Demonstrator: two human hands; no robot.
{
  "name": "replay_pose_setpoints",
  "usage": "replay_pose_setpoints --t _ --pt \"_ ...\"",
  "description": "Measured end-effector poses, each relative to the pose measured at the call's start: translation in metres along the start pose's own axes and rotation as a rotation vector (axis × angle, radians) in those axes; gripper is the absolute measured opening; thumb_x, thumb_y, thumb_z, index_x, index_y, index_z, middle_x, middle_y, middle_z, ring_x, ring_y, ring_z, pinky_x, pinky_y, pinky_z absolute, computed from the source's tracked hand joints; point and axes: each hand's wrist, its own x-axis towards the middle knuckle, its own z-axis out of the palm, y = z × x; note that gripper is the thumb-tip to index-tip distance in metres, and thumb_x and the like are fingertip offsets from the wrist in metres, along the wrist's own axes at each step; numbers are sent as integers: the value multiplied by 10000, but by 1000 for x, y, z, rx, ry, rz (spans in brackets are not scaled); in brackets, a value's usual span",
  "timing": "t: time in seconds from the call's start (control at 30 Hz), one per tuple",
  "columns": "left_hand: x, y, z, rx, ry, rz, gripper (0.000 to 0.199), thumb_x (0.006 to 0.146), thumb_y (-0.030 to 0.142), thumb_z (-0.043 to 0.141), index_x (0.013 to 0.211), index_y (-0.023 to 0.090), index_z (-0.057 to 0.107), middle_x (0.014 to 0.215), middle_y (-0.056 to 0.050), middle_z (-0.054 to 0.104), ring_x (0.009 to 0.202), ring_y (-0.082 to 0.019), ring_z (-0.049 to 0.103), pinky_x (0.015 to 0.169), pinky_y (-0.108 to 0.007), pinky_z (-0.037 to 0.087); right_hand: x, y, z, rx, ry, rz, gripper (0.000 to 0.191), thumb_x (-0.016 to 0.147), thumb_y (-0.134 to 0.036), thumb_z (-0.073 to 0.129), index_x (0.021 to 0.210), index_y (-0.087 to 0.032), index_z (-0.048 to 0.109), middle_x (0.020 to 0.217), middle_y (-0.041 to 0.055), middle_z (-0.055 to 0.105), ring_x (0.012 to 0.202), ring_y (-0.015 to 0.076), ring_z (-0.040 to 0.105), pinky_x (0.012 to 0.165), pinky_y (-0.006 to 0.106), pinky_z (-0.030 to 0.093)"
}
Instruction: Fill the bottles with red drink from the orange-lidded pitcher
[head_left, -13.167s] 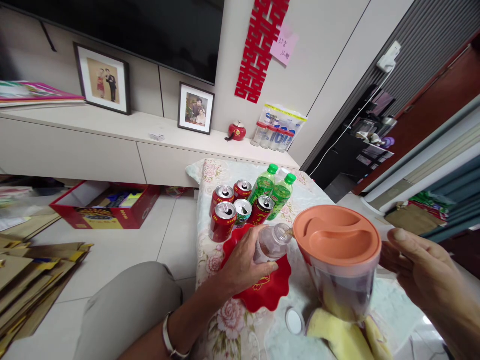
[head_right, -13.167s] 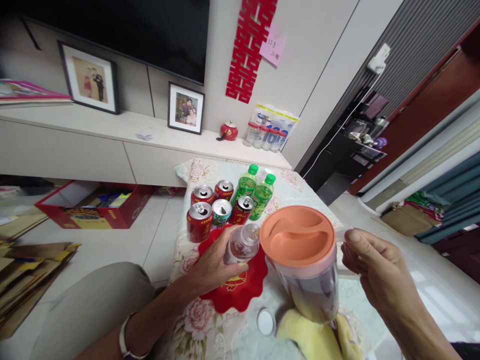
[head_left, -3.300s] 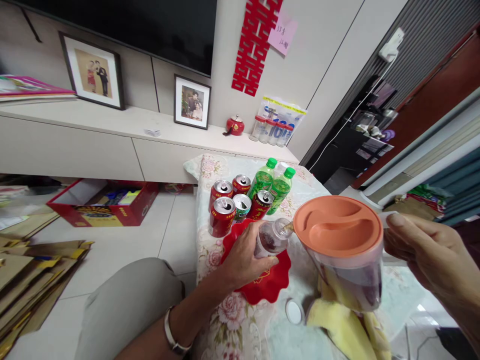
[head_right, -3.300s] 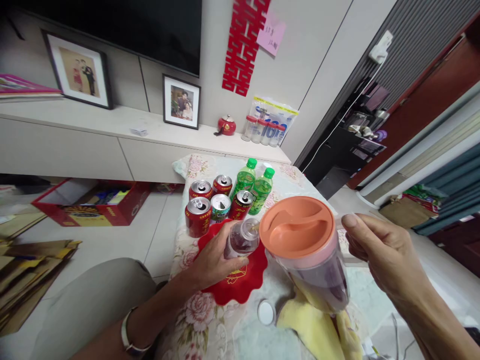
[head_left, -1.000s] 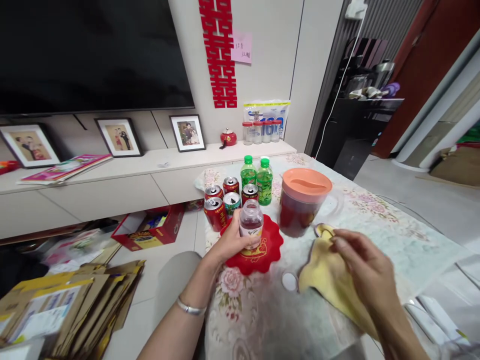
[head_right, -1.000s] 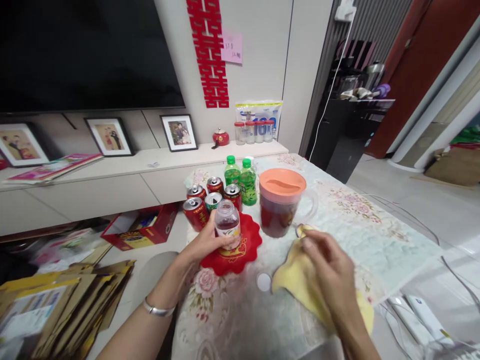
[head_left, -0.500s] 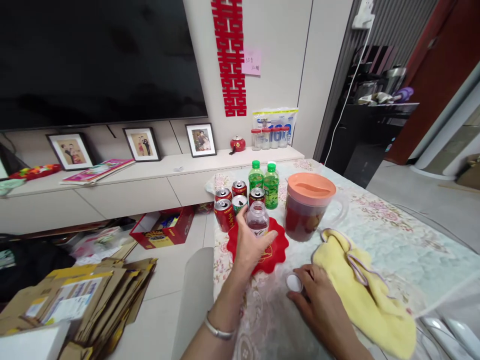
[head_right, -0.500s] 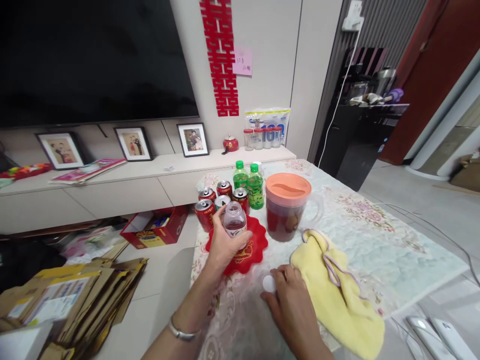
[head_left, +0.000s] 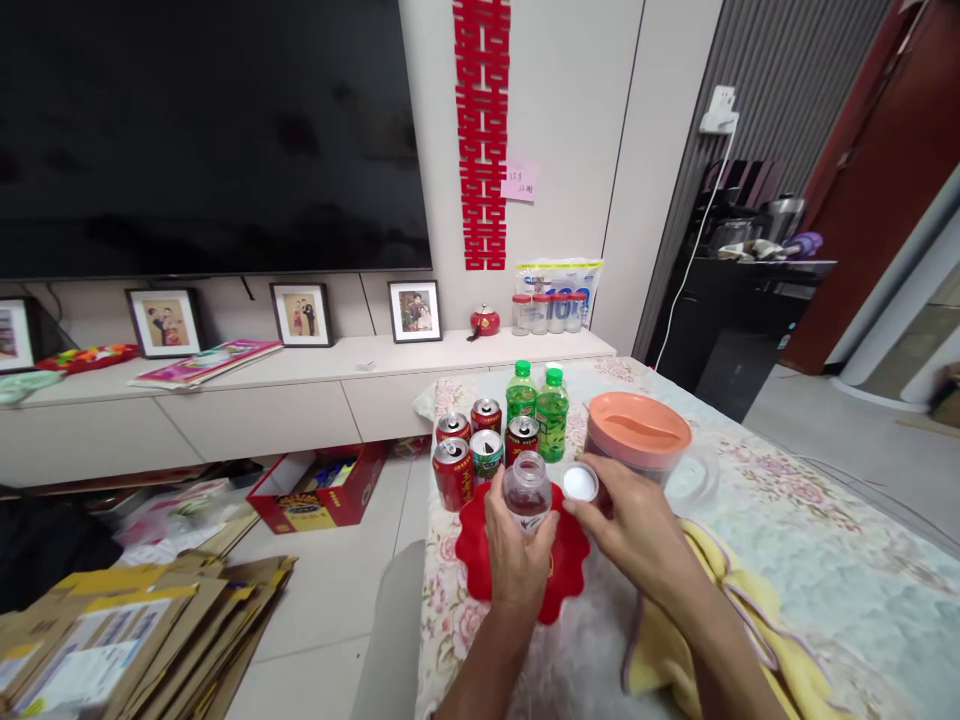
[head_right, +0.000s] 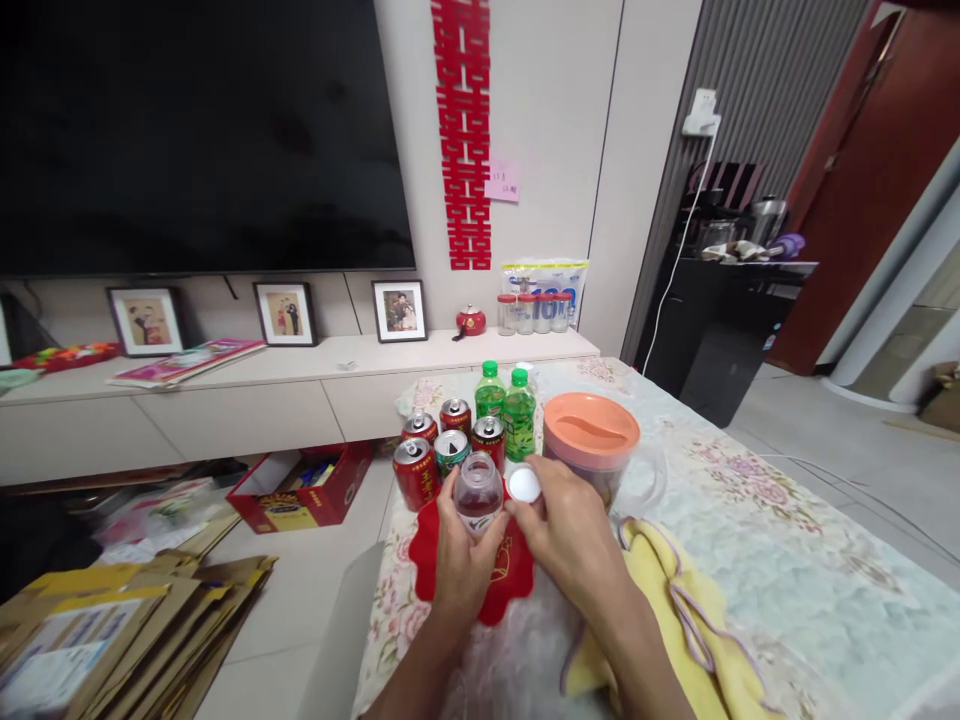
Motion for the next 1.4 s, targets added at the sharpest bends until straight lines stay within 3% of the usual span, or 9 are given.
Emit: replay_pose_setpoints --t 0.13,0.27,0.57,0.77,0.9,1.07,1.27,1.4 --pt "0 -6 1 -15 -6 -6 784 841 320 652 1480 262 200 1575 -163 374 1461 -311 405 1201 -508 334 42 -13 -9 -107 -145 -45 312 815 -176 588 1115 -183 677 1088 115 738 996 294 677 817 361 477" --pt "0 -12 1 -37 -25 -21 785 834 351 656 1463 278 190 1594 -161 355 1474 -308 384 1211 -507 318 57 -15 -15 -108 -242 -111 323 810 -149 590 1115 -208 676 1072 88 744 989 284 670 792 345 466" --pt "0 -19 3 -60 17 -31 819 778 350 702 1460 267 256 1572 -163 414 1448 -329 431 1183 -502 382 66 -8 -12 -79 -267 -175 377 838 -175 610 1208 -211 675 1146 93 733 1022 279 673 832 348 496" --pt "-2 -17 8 -92 163 -20 763 727 271 724 1430 243 427 1471 -136 563 1324 -306 580 1088 -417 493 66 -14 -12 -16 -347 -219 470 820 -90 540 1274 -163 637 1162 106 715 1030 252 661 886 360 502" --pt "-3 -16 9 -104 202 -15 777 711 291 747 1427 231 450 1441 -139 593 1298 -306 598 1059 -402 514 63 -13 -15 28 -381 -258 445 904 -156 526 1341 -174 602 1262 119 680 1110 252 643 936 379 502" --pt "-4 -18 8 -130 154 -9 775 710 305 751 1419 225 450 1456 -142 569 1304 -313 591 1072 -430 510 60 -12 -18 73 -415 -269 396 984 -254 510 1365 -200 601 1306 101 661 1177 241 619 1009 392 473" --pt "-2 -6 0 -101 94 -48 787 672 246 733 1400 219 435 1434 -137 573 1310 -311 579 1101 -451 483 60 -14 -17 -6 -317 -157 363 917 -250 606 1277 -213 630 1142 79 717 1047 255 655 877 383 500" --pt "6 6 -6 -43 61 -45 850 614 213 747 1396 190 416 1396 -149 590 1281 -322 593 1080 -460 496 61 -13 -17 -15 -306 -215 321 919 -215 591 1234 -224 654 1160 81 700 1022 240 646 876 375 496"
